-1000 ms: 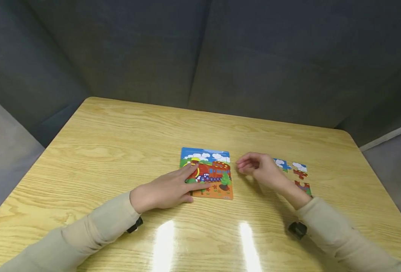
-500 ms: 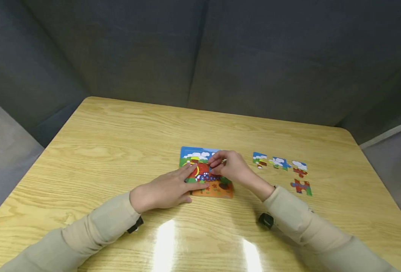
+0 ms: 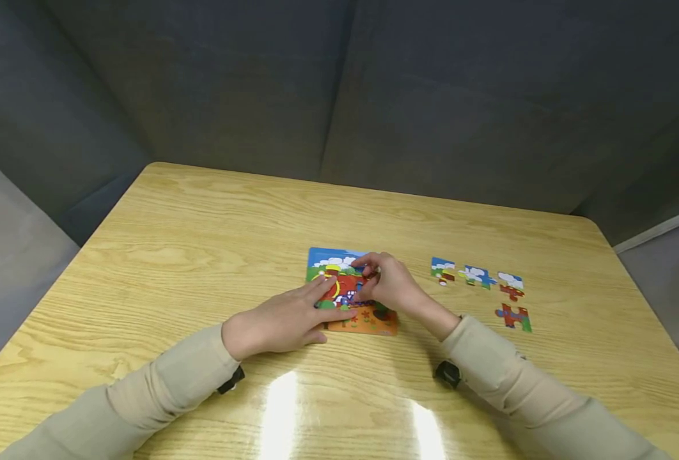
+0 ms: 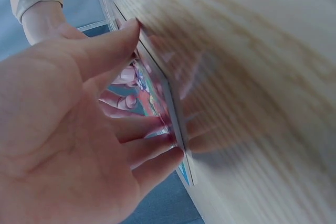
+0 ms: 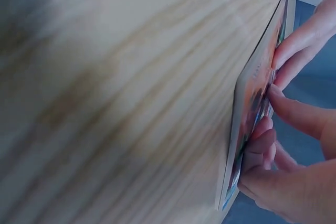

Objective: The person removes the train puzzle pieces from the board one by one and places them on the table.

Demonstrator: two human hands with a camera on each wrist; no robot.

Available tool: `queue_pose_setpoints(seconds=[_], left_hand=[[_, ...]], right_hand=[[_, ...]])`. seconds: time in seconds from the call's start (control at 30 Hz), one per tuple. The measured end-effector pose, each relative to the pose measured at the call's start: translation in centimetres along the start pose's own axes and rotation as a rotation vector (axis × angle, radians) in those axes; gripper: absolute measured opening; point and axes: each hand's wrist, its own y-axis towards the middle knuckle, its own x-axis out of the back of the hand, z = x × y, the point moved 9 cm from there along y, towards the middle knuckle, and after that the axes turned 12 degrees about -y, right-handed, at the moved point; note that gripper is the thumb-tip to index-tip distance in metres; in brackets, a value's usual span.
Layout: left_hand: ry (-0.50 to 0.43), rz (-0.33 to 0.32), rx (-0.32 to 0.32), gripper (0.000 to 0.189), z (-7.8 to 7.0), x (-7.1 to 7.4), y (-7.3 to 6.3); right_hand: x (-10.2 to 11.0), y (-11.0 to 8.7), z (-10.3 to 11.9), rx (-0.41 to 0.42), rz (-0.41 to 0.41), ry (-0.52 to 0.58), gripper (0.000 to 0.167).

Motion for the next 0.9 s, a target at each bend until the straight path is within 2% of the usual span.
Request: queue_pose_setpoints(seconds=[0.13,0.33,0.7,0.8,0.9], left_hand=[[0.0,-0.001,0.0,0.056,0.0,0.0,0.0],[-0.002,-0.003,-0.006,0.056,0.0,0.0,0.0],[-0.005,-0.01,-0.006,0.056,0.0,0.0,0.0],[-0.006,-0.012,-0.006,0.056,0.0,0.0,0.0],[-0.004,-0.011,-0.001,0.056,0.1,0.0,0.0]], right_hand=[[0.1,0.0,-0.1,-0.002,-0.002,-0.001,0.048],[0.2,-0.1,0.3,0.058,-0.024,-0.004,0.048],[0.7,-0.5,0.5,0.114,-0.024,0.181,0.047],[1.2,-0.9,-0.3,0.118,-0.009,0.246,0.046],[1.9,-1.6,-1.7,0.105,-0.005,0.258,0.041]])
